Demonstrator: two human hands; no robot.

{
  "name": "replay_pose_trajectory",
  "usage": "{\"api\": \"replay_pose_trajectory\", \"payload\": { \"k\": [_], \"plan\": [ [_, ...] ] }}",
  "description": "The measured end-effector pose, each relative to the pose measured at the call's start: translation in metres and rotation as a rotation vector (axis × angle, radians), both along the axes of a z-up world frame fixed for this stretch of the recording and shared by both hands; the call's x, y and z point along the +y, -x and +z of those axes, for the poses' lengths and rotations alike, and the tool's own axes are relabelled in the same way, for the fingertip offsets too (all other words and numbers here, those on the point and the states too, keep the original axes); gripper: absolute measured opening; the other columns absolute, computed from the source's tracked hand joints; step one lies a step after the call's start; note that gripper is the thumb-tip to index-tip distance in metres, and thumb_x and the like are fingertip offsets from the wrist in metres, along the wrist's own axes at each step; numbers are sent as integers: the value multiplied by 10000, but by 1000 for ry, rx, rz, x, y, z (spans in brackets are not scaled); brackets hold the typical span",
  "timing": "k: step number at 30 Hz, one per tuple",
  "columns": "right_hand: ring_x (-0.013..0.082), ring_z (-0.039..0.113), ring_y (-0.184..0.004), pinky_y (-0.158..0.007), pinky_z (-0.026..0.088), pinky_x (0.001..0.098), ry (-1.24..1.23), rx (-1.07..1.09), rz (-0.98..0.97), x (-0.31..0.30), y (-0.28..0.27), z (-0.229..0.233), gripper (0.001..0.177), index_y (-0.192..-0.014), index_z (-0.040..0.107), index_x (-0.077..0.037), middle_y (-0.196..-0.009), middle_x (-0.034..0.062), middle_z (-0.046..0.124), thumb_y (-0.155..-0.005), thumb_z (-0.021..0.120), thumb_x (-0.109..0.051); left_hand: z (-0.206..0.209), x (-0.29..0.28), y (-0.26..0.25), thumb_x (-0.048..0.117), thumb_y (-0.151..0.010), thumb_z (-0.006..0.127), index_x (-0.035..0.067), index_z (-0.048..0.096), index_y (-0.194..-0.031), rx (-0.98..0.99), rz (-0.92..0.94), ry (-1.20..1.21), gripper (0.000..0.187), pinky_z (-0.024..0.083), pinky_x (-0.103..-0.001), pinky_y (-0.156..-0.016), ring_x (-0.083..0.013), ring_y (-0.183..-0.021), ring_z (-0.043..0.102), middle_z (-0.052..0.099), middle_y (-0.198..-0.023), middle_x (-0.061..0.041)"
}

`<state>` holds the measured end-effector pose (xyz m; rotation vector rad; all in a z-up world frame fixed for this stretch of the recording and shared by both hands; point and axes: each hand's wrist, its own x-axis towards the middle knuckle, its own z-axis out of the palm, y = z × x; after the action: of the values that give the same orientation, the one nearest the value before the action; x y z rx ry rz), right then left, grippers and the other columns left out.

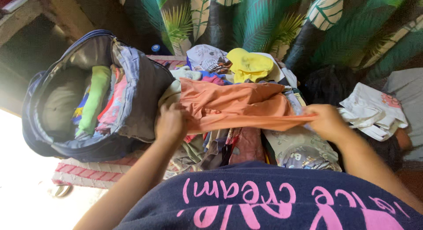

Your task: The person folds several pieces of clothing, including a pink patterned top, a green shirt, and an orange shirt, then places them into an open backpack. The person continues to fold and pack additional garments from a pile on the bed.

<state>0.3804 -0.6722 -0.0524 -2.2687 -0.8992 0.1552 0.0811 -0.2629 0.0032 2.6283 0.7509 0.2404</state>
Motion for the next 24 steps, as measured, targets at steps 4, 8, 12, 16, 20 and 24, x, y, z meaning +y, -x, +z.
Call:
{"api": "replay_pose_trajectory", "payload": {
  "k": [4,8,12,16,20,24],
  "plan": [
    [129,654,-727,-666,533,315,135,277,100,-40,-9,23,112,-889,745,-55,-769,71,757,-797,695,-15,-12,49,5,3,-787,691,120,770,-994,-357,-176,-187,251,494,-427,-1050,-336,-1236,579,700,-1292,-106],
    [214,559,-592,-550,423,378,642,649,15,-50,1,34,473,-1228,742,-181,-749,88,681,-808,820,21,-3,54,19,49,-899,640,85,669,-1238,-314,-319,500,342,523,-355,-940,-210,-1075,640,702,-1186,-72],
    [166,590,-581,-516,433,316,293,960,154,-46,-3,46,320,-1059,674,-5,-742,83,747,-758,775,-42,34,45,27,156,-955,641,95,675,-1313,220,-286,899,365,492,-292,-773,-114,-868,591,691,-1036,-21],
    [177,716,-890,-767,613,318,-569,1107,69,-9,-13,43,305,-1150,581,-71,-966,46,747,-883,701,-155,58,46,6,307,-980,551,40,611,-1201,-261,-2,1386,352,534,-379,-680,-211,-811,655,696,-988,-74],
    [218,656,-1084,-860,562,351,-518,959,-41,33,-4,11,644,-1493,498,-130,-1251,88,657,-879,643,0,32,44,-20,242,-894,694,66,651,-1067,-191,138,1505,250,490,-338,-575,-176,-698,631,678,-863,-53],
    [274,602,-1186,-944,544,492,-230,853,-443,39,-5,5,943,-1579,200,-289,-1491,124,462,-867,688,90,-5,52,-28,232,-853,805,54,668,-917,244,10,1036,233,423,-299,-480,-146,-585,562,640,-740,-46]
  ]
}}
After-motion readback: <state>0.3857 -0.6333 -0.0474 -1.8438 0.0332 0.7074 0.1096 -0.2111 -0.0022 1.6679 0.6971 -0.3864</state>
